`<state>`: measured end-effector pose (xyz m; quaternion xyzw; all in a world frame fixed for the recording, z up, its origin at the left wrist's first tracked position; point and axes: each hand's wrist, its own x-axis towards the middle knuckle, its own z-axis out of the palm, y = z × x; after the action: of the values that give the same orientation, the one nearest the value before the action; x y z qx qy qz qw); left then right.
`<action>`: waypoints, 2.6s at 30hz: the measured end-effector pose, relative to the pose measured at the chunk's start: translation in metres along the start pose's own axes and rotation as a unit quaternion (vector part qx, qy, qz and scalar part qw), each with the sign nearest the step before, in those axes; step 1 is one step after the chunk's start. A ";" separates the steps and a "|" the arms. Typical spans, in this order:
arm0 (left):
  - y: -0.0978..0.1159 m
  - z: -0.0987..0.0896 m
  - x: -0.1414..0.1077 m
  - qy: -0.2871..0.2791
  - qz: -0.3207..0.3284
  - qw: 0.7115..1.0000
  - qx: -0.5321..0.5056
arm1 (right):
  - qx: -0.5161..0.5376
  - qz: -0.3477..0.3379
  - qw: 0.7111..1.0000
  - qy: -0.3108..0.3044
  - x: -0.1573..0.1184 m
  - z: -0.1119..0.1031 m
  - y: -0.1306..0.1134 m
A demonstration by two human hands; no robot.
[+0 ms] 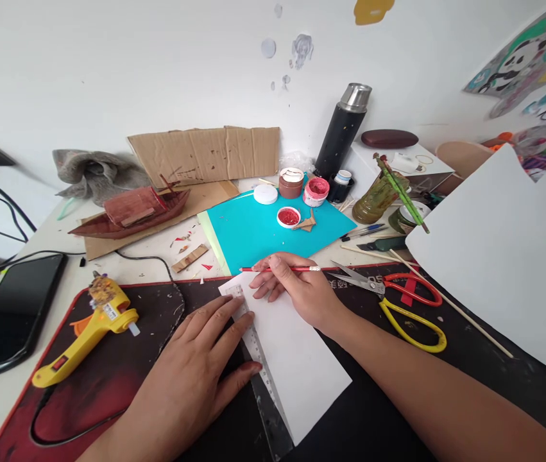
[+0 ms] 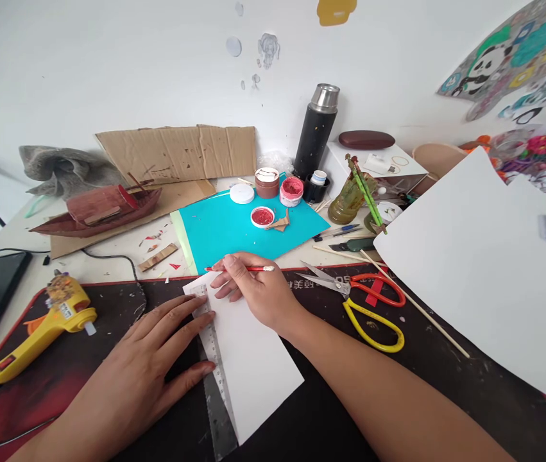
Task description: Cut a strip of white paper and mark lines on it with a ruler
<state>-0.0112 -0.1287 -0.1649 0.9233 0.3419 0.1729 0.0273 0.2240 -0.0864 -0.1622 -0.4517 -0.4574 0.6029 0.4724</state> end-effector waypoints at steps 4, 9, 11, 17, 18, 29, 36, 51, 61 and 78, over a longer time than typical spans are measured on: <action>-0.001 0.001 0.000 -0.003 -0.007 1.000 -0.004 | 0.003 0.005 1.000 -0.005 0.000 -0.001 0.000; -0.004 0.002 -0.001 0.000 -0.017 1.000 -0.010 | 0.006 0.009 1.000 -0.004 0.000 -0.001 0.000; -0.005 0.003 -0.001 -0.002 -0.015 1.000 -0.011 | 0.007 0.011 1.000 -0.001 0.001 -0.001 0.001; -0.007 0.005 -0.001 -0.015 -0.029 0.999 -0.027 | 0.014 0.000 1.000 0.015 0.000 0.000 0.002; -0.007 0.005 -0.001 -0.014 -0.031 0.999 -0.029 | 0.014 -0.004 1.000 0.017 0.000 0.000 0.002; -0.010 0.006 -0.002 -0.013 -0.025 0.999 -0.042 | 0.006 0.002 1.000 0.020 -0.001 0.001 0.002; -0.014 0.003 -0.002 -0.003 -0.045 0.996 -0.073 | 0.005 0.013 1.000 0.015 -0.001 0.000 0.002; -0.017 0.005 -0.004 -0.016 -0.013 0.999 -0.027 | 0.009 0.014 1.000 0.010 -0.001 0.000 0.001; -0.017 0.006 -0.004 -0.023 -0.018 0.999 -0.037 | 0.014 0.014 1.000 0.015 0.000 0.001 0.001; -0.015 0.004 -0.003 -0.029 -0.023 0.999 -0.039 | 0.022 0.021 0.999 0.026 0.001 0.001 0.002</action>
<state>-0.0214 -0.1185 -0.1723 0.9182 0.3547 0.1584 0.0770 0.2227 -0.0860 -0.1637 -0.4664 -0.4224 0.6105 0.4811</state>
